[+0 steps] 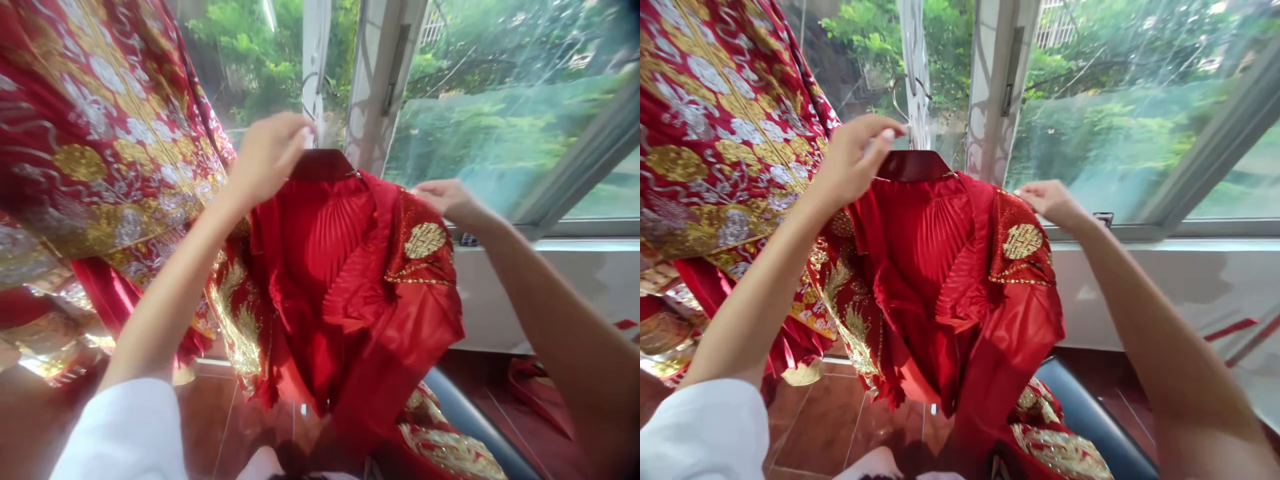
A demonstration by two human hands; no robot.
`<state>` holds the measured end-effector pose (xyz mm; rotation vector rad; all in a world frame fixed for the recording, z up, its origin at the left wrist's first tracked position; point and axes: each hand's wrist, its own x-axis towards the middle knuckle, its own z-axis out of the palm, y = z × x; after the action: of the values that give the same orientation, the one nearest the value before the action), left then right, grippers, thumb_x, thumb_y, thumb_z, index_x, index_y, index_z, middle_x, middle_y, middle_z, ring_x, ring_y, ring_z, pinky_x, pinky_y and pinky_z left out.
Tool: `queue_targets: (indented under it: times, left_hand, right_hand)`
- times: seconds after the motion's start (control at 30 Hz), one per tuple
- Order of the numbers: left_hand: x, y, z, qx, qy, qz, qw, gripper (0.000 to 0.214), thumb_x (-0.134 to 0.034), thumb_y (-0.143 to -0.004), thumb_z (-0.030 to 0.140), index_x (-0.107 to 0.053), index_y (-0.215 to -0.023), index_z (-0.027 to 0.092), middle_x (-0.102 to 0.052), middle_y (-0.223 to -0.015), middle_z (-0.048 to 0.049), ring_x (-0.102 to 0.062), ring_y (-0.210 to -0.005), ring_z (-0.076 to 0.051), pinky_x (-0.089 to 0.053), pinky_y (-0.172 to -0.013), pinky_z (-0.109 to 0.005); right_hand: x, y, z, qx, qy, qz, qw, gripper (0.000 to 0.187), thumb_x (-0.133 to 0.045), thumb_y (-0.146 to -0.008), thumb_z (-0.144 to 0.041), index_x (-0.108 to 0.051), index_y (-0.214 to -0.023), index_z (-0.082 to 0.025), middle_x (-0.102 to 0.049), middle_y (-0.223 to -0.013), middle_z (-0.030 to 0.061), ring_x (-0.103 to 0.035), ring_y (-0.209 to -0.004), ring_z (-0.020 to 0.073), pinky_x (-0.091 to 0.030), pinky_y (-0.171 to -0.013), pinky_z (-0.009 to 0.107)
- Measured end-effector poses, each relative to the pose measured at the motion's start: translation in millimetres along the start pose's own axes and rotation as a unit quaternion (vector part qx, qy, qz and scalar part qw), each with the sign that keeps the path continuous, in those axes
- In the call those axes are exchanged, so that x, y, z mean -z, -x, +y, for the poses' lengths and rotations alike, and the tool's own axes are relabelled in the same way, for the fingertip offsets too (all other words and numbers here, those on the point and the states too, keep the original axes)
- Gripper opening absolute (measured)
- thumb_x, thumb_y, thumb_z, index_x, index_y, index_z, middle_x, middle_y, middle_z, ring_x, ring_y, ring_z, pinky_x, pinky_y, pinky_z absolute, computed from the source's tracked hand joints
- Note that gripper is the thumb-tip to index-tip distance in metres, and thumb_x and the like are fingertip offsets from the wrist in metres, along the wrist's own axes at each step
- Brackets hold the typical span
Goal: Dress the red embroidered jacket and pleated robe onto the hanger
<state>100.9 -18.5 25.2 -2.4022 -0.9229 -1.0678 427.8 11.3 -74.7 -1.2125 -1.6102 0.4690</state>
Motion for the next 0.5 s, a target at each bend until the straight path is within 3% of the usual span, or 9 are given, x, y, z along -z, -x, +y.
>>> queue_targets:
  times: [0.1,0.17,0.23,0.37,0.5]
  left_hand:
    - [31.0,46.8,-21.6,0.133,-0.059,0.011,0.989,0.034,-0.034,-0.092,0.039,-0.064,-0.1,0.023,-0.068,-0.108,-0.0087,-0.06,-0.1,-0.027,-0.043,-0.089,-0.04]
    - [34.3,73.2,-31.4,0.192,-0.079,-0.036,0.978,0.039,-0.03,-0.093,0.046,-0.062,-0.092,0.023,-0.068,-0.097,-0.01,-0.059,-0.092,-0.027,-0.044,-0.083,-0.041]
    - [25.4,90.6,-38.4,0.201,-0.087,-0.06,0.974,0.046,-0.026,-0.093,0.055,-0.06,-0.093,0.023,-0.067,-0.096,-0.0108,-0.057,-0.094,-0.028,-0.043,-0.084,-0.04]
    - [0.1,97.0,-55.0,0.195,-0.104,-0.035,0.975,0.054,-0.019,-0.091,0.062,-0.057,-0.092,0.024,-0.065,-0.098,-0.011,-0.055,-0.097,-0.028,-0.04,-0.087,-0.039]
    - [-4.0,88.4,-85.4,0.217,-0.016,-0.081,0.973,0.068,-0.013,-0.088,0.069,-0.061,-0.083,0.022,-0.069,-0.093,-0.0107,-0.058,-0.089,-0.027,-0.043,-0.084,-0.04]
  right_hand:
    - [12.1,7.8,-38.9,0.038,-0.006,0.018,0.999,0.018,-0.06,-0.078,-0.03,-0.069,-0.078,-0.014,-0.068,-0.081,0.0108,-0.061,-0.072,0.0156,-0.048,-0.068,0.031]
    - [5.7,10.7,-70.8,0.092,0.06,0.006,0.994,0.019,-0.06,-0.081,-0.029,-0.071,-0.085,-0.014,-0.07,-0.087,0.0114,-0.062,-0.08,0.0175,-0.049,-0.077,0.034]
    - [-13.7,11.5,-96.7,0.131,0.152,-0.01,0.98,0.02,-0.06,-0.081,-0.028,-0.071,-0.092,-0.015,-0.07,-0.092,0.0106,-0.062,-0.085,0.0189,-0.047,-0.085,0.037]
    - [-59.9,5.9,-114.4,0.178,0.27,-0.013,0.946,0.027,-0.054,-0.086,-0.036,-0.067,-0.097,-0.015,-0.067,-0.093,0.0122,-0.061,-0.085,0.0239,-0.047,-0.084,0.04]
    - [-71.4,-8.5,-108.0,0.198,0.267,-0.023,0.943,0.021,-0.056,-0.085,-0.038,-0.065,-0.087,-0.019,-0.062,-0.076,0.0064,-0.06,-0.077,0.0234,-0.049,-0.078,0.04]
